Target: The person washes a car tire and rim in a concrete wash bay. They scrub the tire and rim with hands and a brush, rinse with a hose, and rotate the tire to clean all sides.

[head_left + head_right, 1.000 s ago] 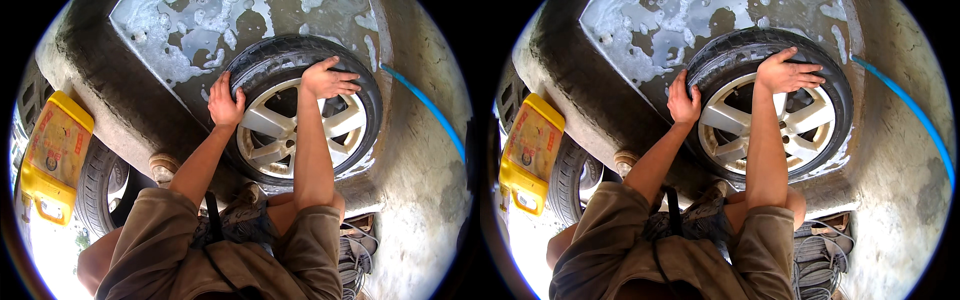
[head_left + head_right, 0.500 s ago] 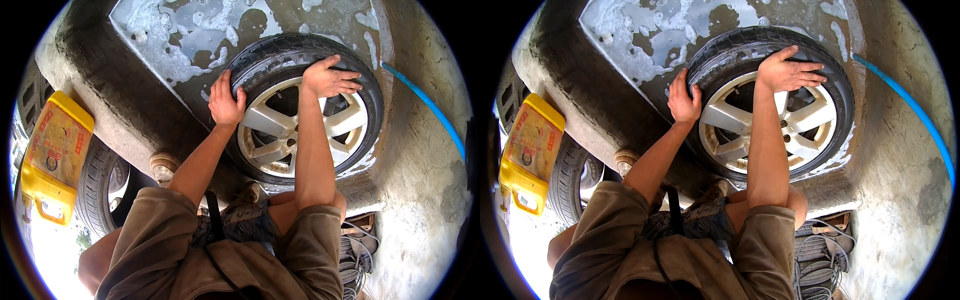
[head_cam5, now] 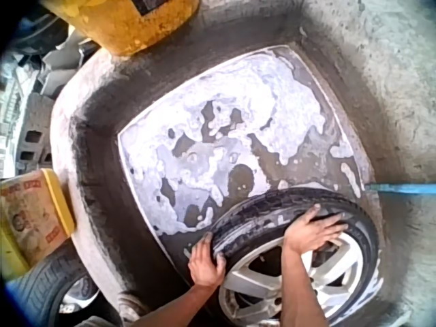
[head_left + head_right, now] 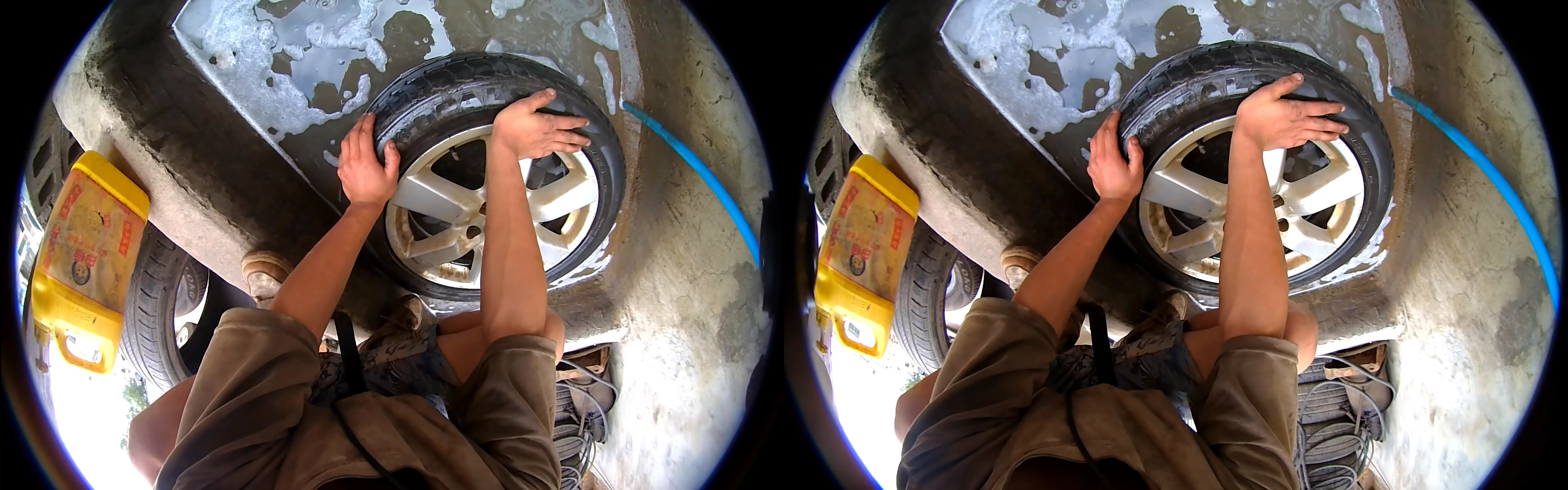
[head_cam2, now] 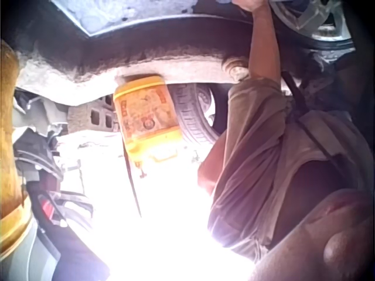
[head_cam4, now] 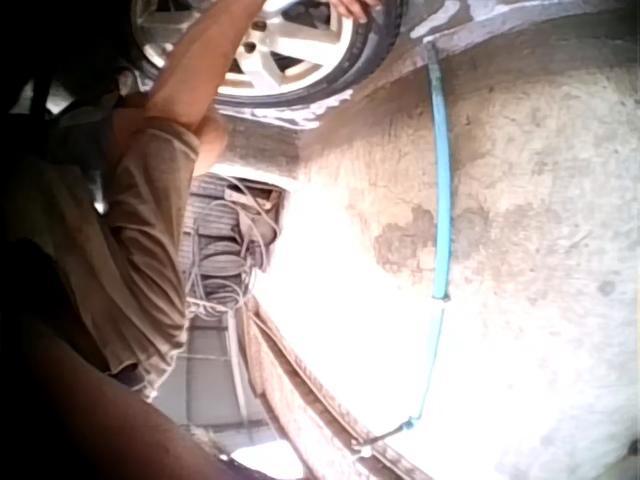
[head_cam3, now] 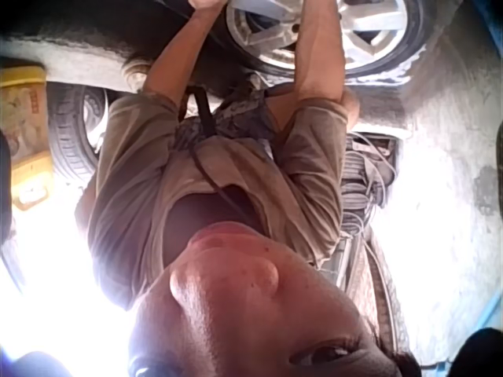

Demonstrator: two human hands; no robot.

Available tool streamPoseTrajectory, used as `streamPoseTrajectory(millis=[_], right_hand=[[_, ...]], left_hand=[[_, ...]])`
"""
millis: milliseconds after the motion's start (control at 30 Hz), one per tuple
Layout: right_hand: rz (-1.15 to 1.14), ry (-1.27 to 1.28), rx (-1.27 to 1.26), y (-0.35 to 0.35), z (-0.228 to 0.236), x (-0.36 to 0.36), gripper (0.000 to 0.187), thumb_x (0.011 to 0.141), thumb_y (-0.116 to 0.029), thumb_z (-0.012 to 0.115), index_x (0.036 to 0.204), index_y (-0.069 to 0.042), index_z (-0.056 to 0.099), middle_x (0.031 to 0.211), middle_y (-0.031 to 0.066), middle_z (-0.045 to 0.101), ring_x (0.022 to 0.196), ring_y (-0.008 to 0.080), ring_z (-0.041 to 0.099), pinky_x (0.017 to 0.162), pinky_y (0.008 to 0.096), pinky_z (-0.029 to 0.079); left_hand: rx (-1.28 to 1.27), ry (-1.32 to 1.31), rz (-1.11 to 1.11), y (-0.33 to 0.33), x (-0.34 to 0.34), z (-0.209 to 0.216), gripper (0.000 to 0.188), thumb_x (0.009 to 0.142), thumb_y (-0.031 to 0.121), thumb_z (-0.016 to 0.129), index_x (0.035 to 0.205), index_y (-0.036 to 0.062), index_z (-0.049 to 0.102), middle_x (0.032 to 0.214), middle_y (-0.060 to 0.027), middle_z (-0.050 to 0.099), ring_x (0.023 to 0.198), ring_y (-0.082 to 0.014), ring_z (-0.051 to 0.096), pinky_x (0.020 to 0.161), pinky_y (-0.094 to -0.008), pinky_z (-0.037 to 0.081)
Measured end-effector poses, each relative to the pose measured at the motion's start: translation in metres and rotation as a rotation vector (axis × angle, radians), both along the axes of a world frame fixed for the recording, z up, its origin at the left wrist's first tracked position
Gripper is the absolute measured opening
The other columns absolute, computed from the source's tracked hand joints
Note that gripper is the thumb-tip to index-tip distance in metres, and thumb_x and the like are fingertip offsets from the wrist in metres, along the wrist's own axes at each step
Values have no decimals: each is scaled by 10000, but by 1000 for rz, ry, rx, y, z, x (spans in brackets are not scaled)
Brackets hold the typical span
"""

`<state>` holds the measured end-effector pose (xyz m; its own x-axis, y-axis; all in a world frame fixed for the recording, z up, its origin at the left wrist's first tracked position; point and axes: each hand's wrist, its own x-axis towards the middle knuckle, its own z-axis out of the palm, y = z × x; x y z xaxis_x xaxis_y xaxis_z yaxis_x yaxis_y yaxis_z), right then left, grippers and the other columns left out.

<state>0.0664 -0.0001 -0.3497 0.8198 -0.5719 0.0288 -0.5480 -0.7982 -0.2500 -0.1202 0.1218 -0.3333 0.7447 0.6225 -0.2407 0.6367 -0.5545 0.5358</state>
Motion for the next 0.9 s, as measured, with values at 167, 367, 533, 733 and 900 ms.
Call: streamPoseTrajectory(millis=[167,367,533,733,900], right_hand=[[-2,26,6,1,3,2,880,927,-607,323,1469,49,100,1477,394,-5,1396,505,59,1014,606,318],[-30,49,5,1,2,1,864,930,-602,321,1484,18,87,1503,351,-24,1411,476,34,1052,593,267],[-30,26,-24,3,0,-1,836,940,-581,346,1484,9,117,1496,362,23,1388,511,102,1074,582,240],[-14,17,-53,3,-2,-1,822,949,-571,342,1477,24,134,1488,372,46,1383,513,120,1086,557,241],[-1,2,-71,-4,-9,-3,819,952,-560,356,1473,34,141,1486,375,44,1373,530,125,1082,564,246]], left_hand=[[4,-17,7,0,3,2,482,847,208,553,1308,86,480,1232,-148,556,1093,-365,529,918,-441,440],[-12,-12,11,3,2,6,497,828,179,567,1309,86,480,1262,-131,548,1114,-347,526,934,-428,439],[-27,4,15,5,0,5,531,803,198,581,1311,85,476,1299,-110,527,1157,-317,507,958,-425,426],[-51,22,22,6,-2,3,556,793,243,598,1311,83,476,1313,-101,517,1185,-304,492,975,-431,410],[-35,7,9,7,-2,1,561,786,255,607,1306,83,483,1313,-98,517,1179,-320,492,984,-436,408]])
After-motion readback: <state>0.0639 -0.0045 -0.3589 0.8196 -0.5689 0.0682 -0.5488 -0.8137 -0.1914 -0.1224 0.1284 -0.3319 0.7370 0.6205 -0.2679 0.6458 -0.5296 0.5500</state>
